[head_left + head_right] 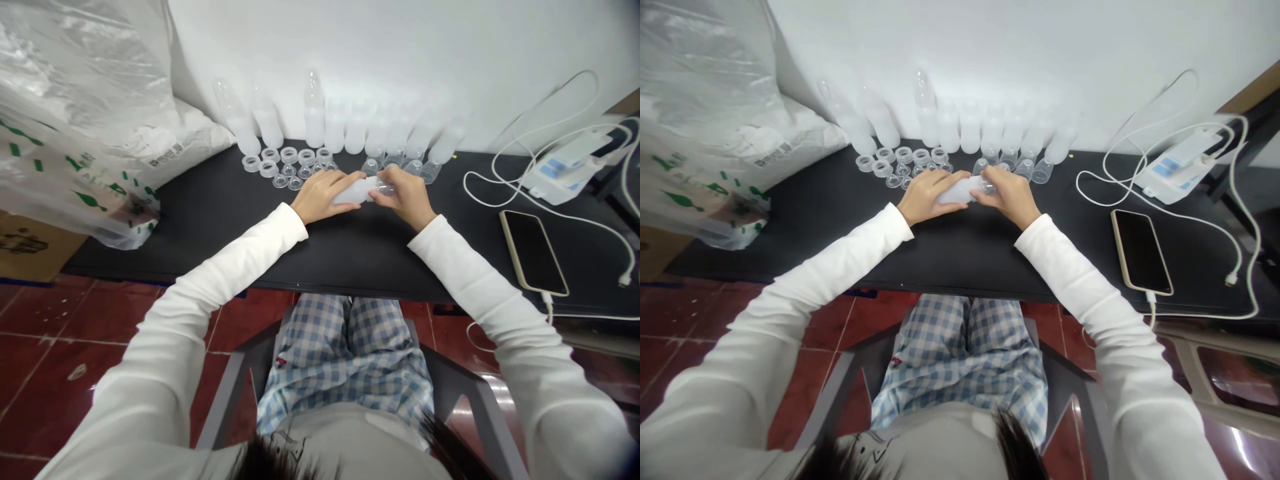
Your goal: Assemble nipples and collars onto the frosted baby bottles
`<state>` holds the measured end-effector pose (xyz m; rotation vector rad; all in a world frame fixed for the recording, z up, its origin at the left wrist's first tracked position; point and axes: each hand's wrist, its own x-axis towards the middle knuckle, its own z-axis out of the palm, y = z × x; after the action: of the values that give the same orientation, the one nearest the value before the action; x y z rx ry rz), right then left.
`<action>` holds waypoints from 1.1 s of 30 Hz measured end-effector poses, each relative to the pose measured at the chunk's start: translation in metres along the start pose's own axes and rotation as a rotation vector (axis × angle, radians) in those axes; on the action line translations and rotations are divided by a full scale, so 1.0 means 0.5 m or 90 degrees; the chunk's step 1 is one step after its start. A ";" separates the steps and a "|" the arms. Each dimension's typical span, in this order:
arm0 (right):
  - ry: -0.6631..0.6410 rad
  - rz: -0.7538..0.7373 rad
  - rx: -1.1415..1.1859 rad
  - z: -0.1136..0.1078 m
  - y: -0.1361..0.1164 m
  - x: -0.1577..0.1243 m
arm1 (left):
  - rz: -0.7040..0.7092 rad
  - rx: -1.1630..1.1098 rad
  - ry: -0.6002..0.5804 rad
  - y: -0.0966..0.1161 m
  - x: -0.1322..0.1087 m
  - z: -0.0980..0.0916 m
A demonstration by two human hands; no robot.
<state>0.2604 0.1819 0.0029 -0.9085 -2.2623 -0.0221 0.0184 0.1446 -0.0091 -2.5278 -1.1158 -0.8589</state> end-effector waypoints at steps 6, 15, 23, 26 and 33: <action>0.017 0.079 0.023 -0.008 -0.025 0.004 | -0.031 0.018 0.011 0.015 0.007 -0.009; 0.030 0.158 0.070 0.008 -0.037 0.009 | -0.001 0.037 -0.034 0.008 0.006 -0.013; -0.006 0.191 0.162 0.011 -0.032 0.003 | 0.028 0.059 -0.048 0.002 0.009 -0.011; 0.030 0.163 0.110 0.003 -0.038 -0.002 | 0.020 0.037 -0.039 -0.007 0.009 -0.011; -0.022 -0.012 -0.020 -0.008 -0.021 -0.004 | 0.000 -0.016 -0.041 -0.006 0.000 0.001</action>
<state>0.2574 0.1715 0.0073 -0.9099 -2.3089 -0.0514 0.0166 0.1467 -0.0098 -2.5935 -1.1303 -0.8015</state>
